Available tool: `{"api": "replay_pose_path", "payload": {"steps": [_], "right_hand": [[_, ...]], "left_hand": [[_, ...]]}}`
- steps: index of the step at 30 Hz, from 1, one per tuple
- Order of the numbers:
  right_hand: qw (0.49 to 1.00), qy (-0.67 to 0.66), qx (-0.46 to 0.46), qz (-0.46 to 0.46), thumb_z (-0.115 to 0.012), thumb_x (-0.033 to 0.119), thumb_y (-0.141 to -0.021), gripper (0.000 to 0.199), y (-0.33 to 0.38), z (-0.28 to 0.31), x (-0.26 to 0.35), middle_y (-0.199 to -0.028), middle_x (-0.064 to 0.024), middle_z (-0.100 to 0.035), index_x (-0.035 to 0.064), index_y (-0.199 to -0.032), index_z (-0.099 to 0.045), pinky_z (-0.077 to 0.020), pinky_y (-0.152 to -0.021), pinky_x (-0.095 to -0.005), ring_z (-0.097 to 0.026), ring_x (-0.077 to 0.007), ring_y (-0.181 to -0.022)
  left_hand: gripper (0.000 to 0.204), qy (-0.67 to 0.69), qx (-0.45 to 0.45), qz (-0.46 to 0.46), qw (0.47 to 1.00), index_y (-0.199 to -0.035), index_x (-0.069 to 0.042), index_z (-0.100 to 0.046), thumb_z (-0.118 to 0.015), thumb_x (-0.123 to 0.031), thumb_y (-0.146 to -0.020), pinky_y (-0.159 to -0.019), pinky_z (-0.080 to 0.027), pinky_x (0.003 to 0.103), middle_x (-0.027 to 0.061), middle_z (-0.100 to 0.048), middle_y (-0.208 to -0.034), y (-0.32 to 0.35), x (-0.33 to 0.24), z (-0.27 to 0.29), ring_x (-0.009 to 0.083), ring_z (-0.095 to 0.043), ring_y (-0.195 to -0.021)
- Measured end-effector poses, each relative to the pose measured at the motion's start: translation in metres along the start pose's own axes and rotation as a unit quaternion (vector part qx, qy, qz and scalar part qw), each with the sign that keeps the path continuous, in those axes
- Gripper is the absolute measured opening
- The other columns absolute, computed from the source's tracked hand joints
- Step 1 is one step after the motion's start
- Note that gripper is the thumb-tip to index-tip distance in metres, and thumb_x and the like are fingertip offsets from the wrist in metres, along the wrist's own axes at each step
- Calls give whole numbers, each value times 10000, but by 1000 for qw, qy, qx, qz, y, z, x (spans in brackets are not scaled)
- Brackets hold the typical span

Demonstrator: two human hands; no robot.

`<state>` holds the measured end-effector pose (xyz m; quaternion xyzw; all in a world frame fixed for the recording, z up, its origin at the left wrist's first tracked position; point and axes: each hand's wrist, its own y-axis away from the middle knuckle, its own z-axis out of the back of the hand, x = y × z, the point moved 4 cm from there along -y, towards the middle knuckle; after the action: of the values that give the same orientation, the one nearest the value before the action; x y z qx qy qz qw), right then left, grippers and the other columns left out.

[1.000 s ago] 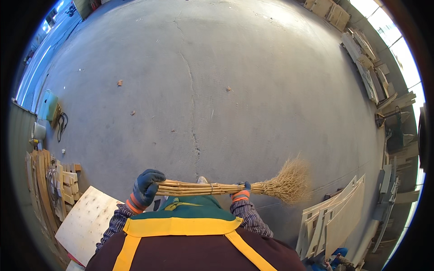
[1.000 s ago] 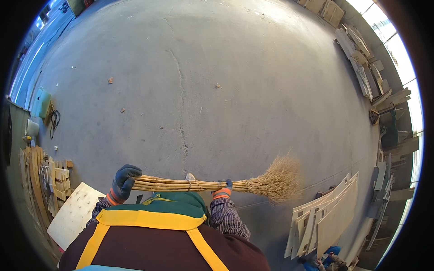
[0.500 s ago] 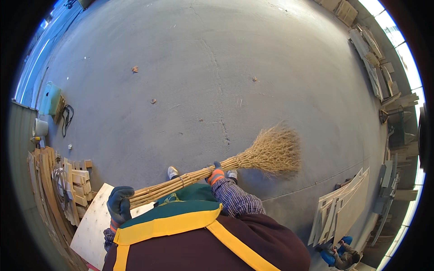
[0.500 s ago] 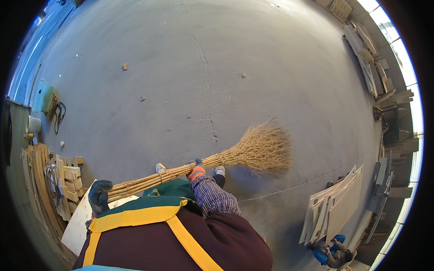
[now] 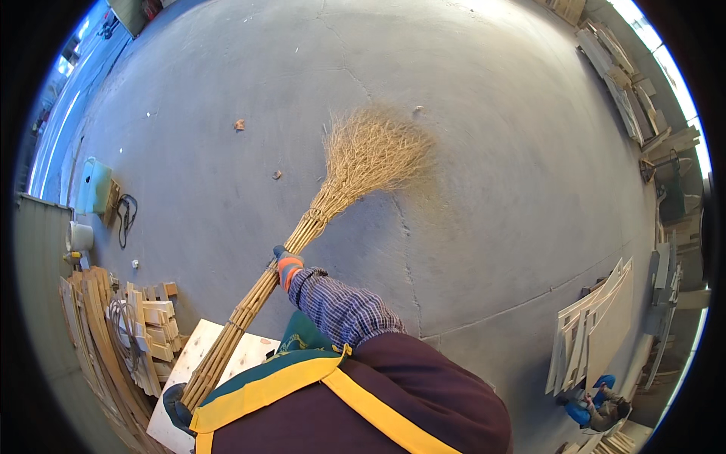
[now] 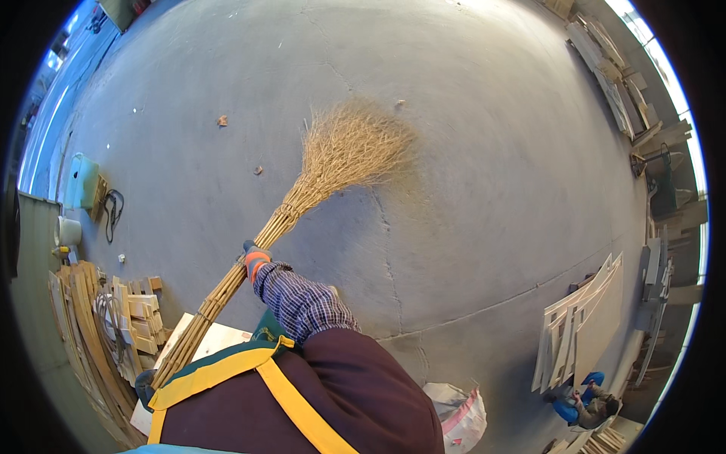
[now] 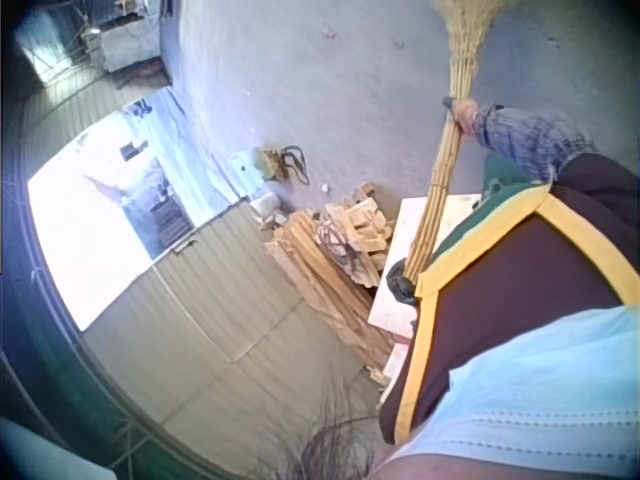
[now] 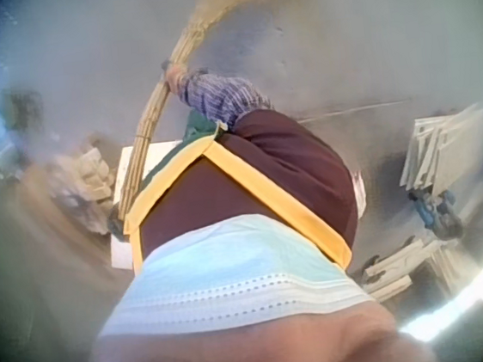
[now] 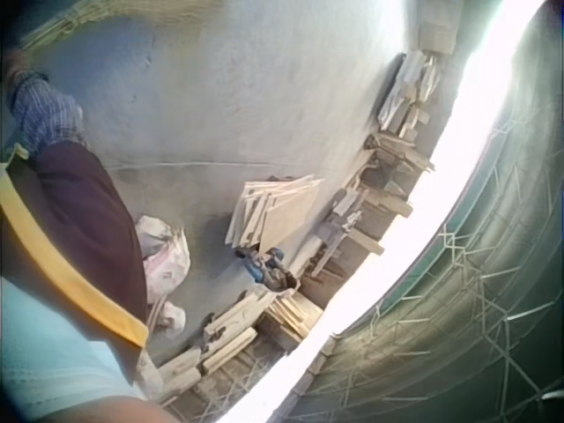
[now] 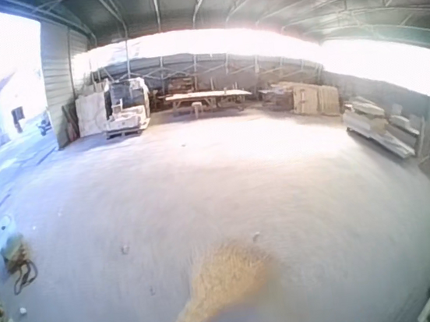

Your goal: The person sweeps a concrete floor in a workshop using a traditional straw broom. They move debris and dust across the floor in broad strokes, navigating around stacked materials and a workbench.

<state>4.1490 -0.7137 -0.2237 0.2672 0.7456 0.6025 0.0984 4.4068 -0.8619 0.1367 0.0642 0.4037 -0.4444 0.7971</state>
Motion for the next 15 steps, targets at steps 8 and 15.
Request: {"api": "replay_pose_path", "payload": {"steps": [8, 15], "right_hand": [[976, -164, -18, 144, -698, 210, -779, 370, 62, 21, 16, -796, -148, -602, 16, -1034, -513, -512, -542, -421, -594, -269, -581], [931, -315, -64, 175, -711, 252, -783, 328, -1, 150, 24, -799, -101, -610, 41, -992, -572, -467, -642, -415, -560, -260, -687]], "left_hand": [[370, 46, 54, -81, 994, -939, 35, -572, -433, -302, -878, -771, -460, 362, 182, -585, -948, -28, 0, -2, 256, -579, -840], [402, 191, 182, -152, 953, -937, 36, -575, -442, -338, -874, -749, -469, 362, 191, -587, -949, -62, 12, -69, 259, -587, -827]]}}
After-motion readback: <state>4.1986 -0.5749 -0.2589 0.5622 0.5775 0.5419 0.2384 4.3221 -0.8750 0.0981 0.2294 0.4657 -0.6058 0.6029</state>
